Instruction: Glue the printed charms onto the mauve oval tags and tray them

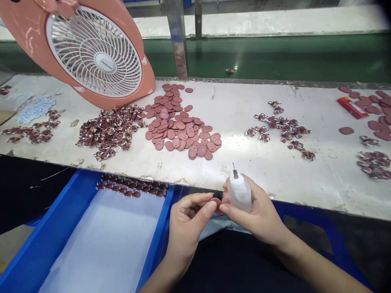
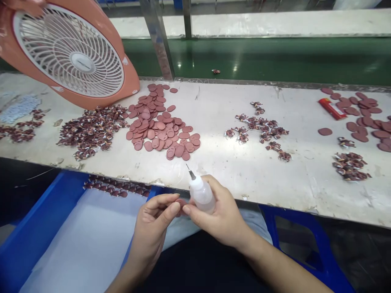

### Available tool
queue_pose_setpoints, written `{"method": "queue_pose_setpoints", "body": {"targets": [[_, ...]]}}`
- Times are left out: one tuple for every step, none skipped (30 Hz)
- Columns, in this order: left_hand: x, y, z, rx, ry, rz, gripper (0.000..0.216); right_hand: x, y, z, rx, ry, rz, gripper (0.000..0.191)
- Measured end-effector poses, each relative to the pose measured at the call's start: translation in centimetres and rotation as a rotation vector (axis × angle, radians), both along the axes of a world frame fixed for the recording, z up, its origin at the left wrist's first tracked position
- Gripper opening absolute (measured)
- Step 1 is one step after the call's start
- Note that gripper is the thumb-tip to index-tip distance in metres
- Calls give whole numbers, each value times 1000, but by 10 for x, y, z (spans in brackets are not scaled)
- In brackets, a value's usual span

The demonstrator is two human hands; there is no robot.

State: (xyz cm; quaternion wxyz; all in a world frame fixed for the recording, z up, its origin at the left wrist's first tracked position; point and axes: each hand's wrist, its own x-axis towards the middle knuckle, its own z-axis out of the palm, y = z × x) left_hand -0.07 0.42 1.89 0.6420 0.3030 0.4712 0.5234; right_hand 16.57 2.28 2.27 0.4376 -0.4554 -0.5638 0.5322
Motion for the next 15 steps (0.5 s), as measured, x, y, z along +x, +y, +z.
{"method": "queue_pose_setpoints", "body": {"targets": [[1, -1, -1, -17, -42, -8, 13, -4, 0, 1, -66, 82, 17, 26], [2, -1, -4, -9, -75, -23, 18, -8, 0, 1, -124, 157, 18, 27], [3, -2, -7, 20, -100, -42, 24, -10, -1, 1, -173, 220, 4, 31], [4, -3, -11, 57, -114, -60, 28, -13, -2, 0, -211, 261, -24, 34], [6, -4, -14, 91, -110, -71, 27, -15, -3, -1, -234, 282, -59, 37], [8, -5, -17, 110, -89, -66, 23, -16, -4, -2, -243, 284, -95, 39], [10, -7, -18, 107, -54, -49, 15, -16, -5, -3, -238, 270, -121, 38], [11, -7, -18, 87, -9, -26, 9, -15, -5, -3, -224, 251, -138, 36], [11, -8, -17, 63, 48, -13, 8, -14, -5, -3, -208, 234, -148, 34], [10, -8, -14, 56, 119, -17, 10, -12, -4, -3, -188, 218, -153, 32], [7, -7, -11, 71, 205, -41, 12, -9, -3, -3, -164, 194, -154, 31], [4, -7, -7, 108, 299, -79, 14, -6, -1, -2, -143, 165, -141, 31], [0, -6, -4, 159, 393, -116, 15, -3, 1, -2, -132, 138, -116, 33], [-4, -5, -1, 208, 468, -137, 16, -1, 4, -1, -146, 134, -87, 37], [-7, -4, 0, 245, 509, -138, 18, 0, 5, 0, -182, 154, -62, 41]]}}
